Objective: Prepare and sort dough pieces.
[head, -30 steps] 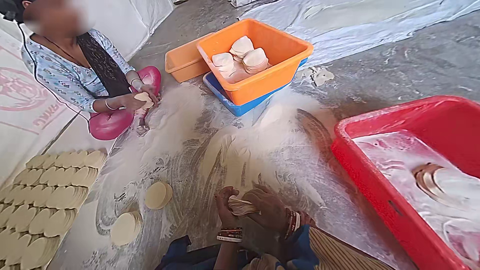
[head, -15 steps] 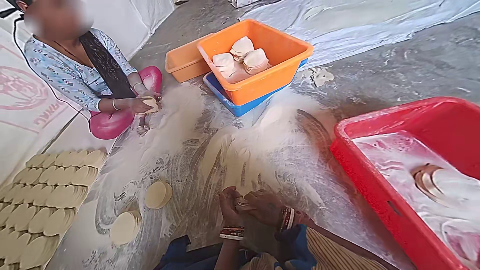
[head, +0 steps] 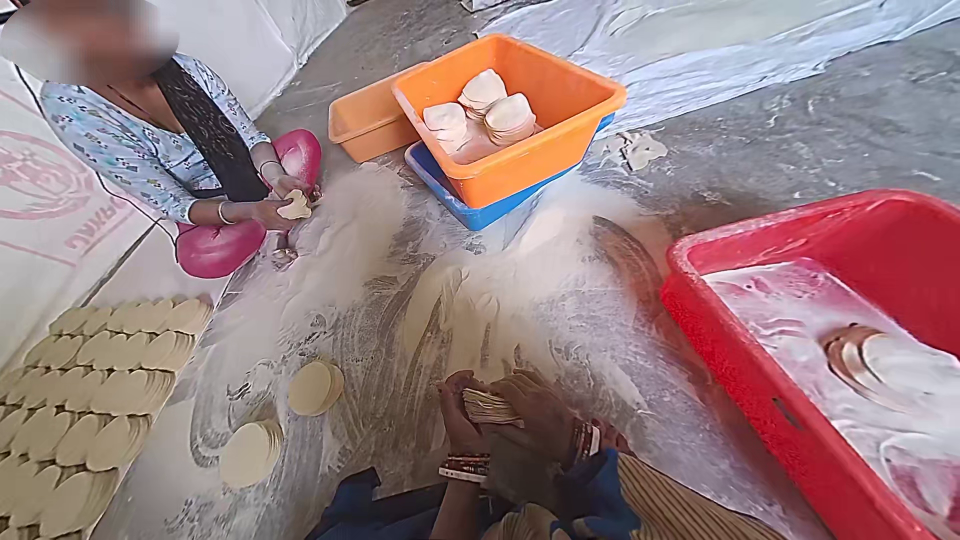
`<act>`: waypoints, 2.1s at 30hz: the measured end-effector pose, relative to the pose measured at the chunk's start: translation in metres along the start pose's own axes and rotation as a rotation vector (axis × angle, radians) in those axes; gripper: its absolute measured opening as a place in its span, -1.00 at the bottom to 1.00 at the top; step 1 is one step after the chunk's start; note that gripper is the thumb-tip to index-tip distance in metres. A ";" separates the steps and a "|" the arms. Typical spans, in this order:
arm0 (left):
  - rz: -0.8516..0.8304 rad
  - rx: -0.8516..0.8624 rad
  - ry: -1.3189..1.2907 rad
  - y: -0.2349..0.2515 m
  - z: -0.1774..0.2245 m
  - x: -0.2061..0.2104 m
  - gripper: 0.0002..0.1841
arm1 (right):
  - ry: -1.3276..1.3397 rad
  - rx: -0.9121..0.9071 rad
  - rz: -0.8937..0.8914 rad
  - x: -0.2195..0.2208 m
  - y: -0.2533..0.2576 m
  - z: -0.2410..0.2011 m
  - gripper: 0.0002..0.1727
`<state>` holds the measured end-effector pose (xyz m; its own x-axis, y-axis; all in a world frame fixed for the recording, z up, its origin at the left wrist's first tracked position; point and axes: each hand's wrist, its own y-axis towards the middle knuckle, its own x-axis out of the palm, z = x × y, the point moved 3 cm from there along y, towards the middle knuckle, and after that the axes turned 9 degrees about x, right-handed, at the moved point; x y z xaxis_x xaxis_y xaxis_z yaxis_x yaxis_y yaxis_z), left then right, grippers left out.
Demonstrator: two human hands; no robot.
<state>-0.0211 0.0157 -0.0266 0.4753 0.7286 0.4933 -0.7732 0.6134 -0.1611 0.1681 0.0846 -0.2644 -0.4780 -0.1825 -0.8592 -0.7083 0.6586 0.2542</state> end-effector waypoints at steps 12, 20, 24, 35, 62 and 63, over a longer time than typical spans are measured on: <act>0.007 -0.003 0.062 0.001 -0.002 0.007 -0.25 | -0.059 -0.135 -0.112 0.001 0.020 -0.003 -0.34; 0.002 -0.012 0.066 0.001 -0.004 0.005 -0.26 | -0.008 -0.118 -0.004 0.002 0.018 0.004 -0.29; 0.002 -0.004 0.064 0.001 0.002 0.000 -0.26 | 0.002 0.019 -0.080 -0.035 0.019 -0.025 -0.42; 0.031 -0.010 0.015 0.002 0.007 0.009 -0.21 | 0.046 -0.024 0.041 -0.050 0.026 -0.034 -0.28; 0.044 -0.011 0.081 -0.001 0.005 0.008 -0.25 | 0.072 0.002 0.002 -0.036 0.013 -0.022 -0.33; 0.050 -0.004 0.073 -0.002 0.003 0.010 -0.25 | 0.094 -0.062 0.079 -0.032 0.016 -0.020 -0.28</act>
<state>-0.0167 0.0207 -0.0189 0.4657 0.7785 0.4209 -0.7949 0.5769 -0.1877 0.1615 0.0867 -0.2236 -0.5782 -0.2012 -0.7907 -0.6956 0.6281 0.3488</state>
